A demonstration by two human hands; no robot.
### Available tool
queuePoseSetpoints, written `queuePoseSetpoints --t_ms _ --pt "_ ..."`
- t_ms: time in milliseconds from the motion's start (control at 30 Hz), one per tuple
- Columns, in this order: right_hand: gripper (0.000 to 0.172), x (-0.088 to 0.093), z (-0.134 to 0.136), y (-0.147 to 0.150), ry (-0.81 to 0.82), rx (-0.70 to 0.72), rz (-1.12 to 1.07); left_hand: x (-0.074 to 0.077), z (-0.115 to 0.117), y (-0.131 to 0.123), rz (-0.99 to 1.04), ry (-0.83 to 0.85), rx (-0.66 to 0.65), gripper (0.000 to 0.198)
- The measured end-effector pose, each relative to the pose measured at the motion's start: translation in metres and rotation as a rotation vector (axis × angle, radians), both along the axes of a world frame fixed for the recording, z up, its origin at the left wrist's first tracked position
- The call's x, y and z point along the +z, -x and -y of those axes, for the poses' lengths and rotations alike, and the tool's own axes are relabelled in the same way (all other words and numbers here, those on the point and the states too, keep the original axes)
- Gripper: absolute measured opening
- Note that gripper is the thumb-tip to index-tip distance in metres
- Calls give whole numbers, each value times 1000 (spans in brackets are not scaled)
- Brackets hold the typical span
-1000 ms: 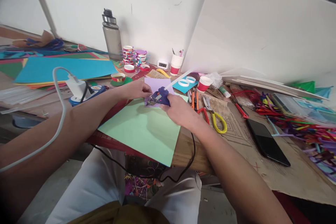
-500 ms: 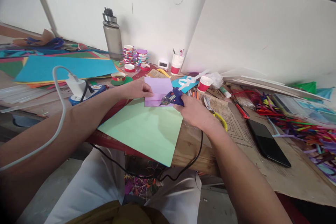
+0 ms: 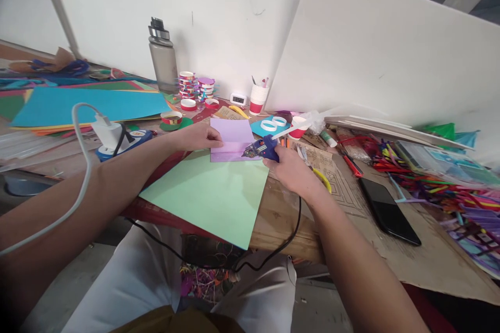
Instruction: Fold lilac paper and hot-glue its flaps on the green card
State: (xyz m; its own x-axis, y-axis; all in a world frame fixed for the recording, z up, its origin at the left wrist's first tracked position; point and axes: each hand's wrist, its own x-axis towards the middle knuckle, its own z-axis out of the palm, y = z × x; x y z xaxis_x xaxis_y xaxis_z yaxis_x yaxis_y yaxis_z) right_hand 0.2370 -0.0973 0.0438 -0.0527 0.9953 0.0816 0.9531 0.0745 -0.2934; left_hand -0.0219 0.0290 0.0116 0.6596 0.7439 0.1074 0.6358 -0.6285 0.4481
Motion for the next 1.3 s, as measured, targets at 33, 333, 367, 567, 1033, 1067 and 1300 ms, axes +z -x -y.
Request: queuePoseSetpoints --t_ms 33,333,367,567,1033,1067,1300 --pt "18 -1 0 1 10 9 -3 0 0 0 4 -2 -1 32" --pt "21 1 -1 -14 -17 -27 139 1 0 -1 -11 0 5 31" --pt "21 1 -2 -17 -19 -34 158 1 1 -1 -14 -1 6 31" --pt "21 -2 -5 -26 -58 -35 210 2 2 -1 -12 -20 -5 31" --pt "24 -3 -2 -6 -10 -52 127 1 1 -1 -11 -17 -1 31" --pt "24 -3 -2 -6 -9 -50 122 1 1 -1 -14 -21 -7 31" --pt "25 -3 -3 -20 -21 -80 189 2 1 -1 -17 -6 -3 29"
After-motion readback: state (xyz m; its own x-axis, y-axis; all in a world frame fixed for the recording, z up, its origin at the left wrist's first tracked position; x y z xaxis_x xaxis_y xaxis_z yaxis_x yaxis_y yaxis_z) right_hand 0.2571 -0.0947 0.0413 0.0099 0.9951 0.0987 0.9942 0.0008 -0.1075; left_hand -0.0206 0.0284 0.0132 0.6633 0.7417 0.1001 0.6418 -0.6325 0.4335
